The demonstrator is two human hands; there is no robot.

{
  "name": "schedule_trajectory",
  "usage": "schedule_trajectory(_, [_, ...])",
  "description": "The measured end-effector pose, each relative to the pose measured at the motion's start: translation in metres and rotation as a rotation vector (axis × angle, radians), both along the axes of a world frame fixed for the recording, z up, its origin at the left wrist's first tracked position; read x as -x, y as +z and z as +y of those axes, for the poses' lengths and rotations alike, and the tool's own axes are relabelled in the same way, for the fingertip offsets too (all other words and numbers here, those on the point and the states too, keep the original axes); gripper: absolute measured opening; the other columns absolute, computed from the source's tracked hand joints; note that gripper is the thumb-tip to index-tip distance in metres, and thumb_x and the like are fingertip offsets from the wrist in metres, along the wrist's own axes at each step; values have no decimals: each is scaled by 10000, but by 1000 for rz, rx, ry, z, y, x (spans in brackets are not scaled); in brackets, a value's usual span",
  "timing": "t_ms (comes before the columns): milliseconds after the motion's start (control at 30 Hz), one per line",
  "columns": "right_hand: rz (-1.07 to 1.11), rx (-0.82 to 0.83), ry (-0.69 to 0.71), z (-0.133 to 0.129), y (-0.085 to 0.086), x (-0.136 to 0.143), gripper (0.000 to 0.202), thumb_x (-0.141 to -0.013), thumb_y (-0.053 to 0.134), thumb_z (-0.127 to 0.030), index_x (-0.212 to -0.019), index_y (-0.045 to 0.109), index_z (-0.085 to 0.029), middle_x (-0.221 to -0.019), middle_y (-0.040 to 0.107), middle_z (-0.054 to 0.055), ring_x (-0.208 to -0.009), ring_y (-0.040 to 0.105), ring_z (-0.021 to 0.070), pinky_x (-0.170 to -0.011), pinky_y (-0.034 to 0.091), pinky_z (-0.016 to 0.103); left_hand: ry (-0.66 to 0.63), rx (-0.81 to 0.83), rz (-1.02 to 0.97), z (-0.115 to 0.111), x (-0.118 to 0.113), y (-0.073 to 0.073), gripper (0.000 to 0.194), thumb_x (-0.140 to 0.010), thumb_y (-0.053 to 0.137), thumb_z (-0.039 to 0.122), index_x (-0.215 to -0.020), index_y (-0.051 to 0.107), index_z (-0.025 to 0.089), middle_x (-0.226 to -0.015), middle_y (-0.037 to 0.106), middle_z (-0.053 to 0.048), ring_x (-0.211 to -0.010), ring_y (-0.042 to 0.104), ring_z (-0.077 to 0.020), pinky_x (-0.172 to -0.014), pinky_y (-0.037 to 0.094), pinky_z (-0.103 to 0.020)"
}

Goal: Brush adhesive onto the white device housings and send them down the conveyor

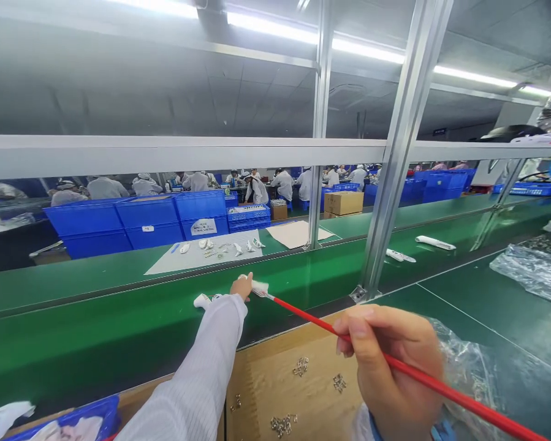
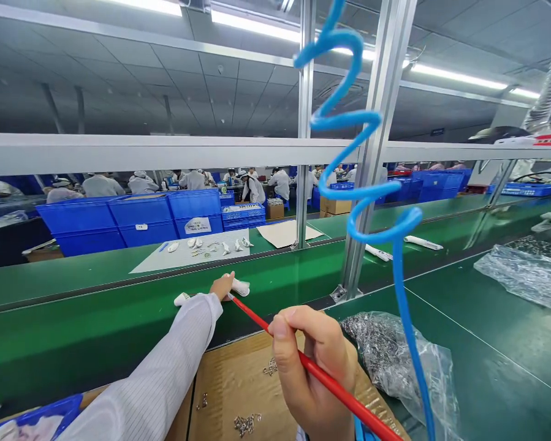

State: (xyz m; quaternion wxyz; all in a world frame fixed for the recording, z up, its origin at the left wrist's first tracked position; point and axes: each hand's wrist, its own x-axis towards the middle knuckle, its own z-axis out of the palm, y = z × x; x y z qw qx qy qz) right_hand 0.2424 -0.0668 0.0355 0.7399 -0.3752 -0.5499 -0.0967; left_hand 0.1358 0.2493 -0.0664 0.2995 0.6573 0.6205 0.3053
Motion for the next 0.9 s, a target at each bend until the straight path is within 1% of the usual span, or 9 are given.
schedule_trajectory(100, [14,-10,-3,0,0,1,223,-816,558,-49,-986,557,-194,-814,643,8,-639,628,116,-531,545,242,35,-12,-15,-7,15,-2,313,-862,560,353,-1092,568,140,-1084,582,-89,-976,576,-203,-850,484,-400])
schedule_trajectory(200, [77,-48,-16,-1,6,4,156,-811,578,-78,-933,568,-174,-749,652,6,-562,611,110,-476,527,228,68,-46,-53,-15,18,0,343,-857,571,305,-1152,534,135,-1113,572,-96,-1022,558,-220,-902,452,-447])
schedule_trajectory(300, [150,-62,-33,-2,14,7,33,-816,581,-114,-823,589,-145,-669,643,14,-485,575,97,-417,492,209,59,-71,-150,-25,12,12,351,-839,592,279,-1151,532,129,-1114,571,-99,-1033,550,-224,-910,440,-446])
schedule_trajectory(400, [216,-83,-28,-2,16,8,58,-820,587,-130,-764,599,-136,-641,635,14,-462,562,94,-386,473,204,-43,-57,-295,-43,7,27,288,-810,623,305,-1020,587,111,-1001,620,-85,-910,594,-200,-826,472,-388])
schedule_trajectory(467, [251,-117,-23,-2,15,8,70,-819,593,-126,-750,599,-131,-639,637,11,-451,557,96,-369,462,208,-114,-64,-397,-62,10,36,308,-761,668,295,-997,592,113,-962,642,-87,-854,609,-197,-776,472,-349])
schedule_trajectory(600, [307,-202,-28,-3,11,11,36,-790,621,-107,-775,591,-119,-657,655,14,-443,562,109,-360,463,234,-162,-146,-544,-114,34,48,490,-677,719,271,-1120,542,160,-1087,621,-109,-977,584,-243,-815,434,-331])
schedule_trajectory(700, [290,-190,1,-6,10,16,46,-782,626,-99,-791,588,-123,-658,659,15,-452,571,114,-370,477,238,-218,-146,-615,-153,60,56,448,-689,700,355,-1057,553,148,-1077,622,-123,-959,590,-252,-824,436,-345])
schedule_trajectory(800, [255,-190,53,-7,10,22,64,-800,606,-107,-834,570,-148,-658,655,2,-452,571,109,-368,476,228,-245,-61,-742,-185,82,62,431,-690,700,410,-989,541,144,-1030,630,-117,-930,596,-236,-804,447,-328])
schedule_trajectory(900, [138,-227,92,-7,6,27,81,-817,593,-126,-876,558,-169,-642,641,-8,-478,588,120,-381,479,229,-252,60,-840,-206,97,62,484,-673,732,405,-1027,515,156,-1055,622,-108,-936,589,-220,-789,453,-310])
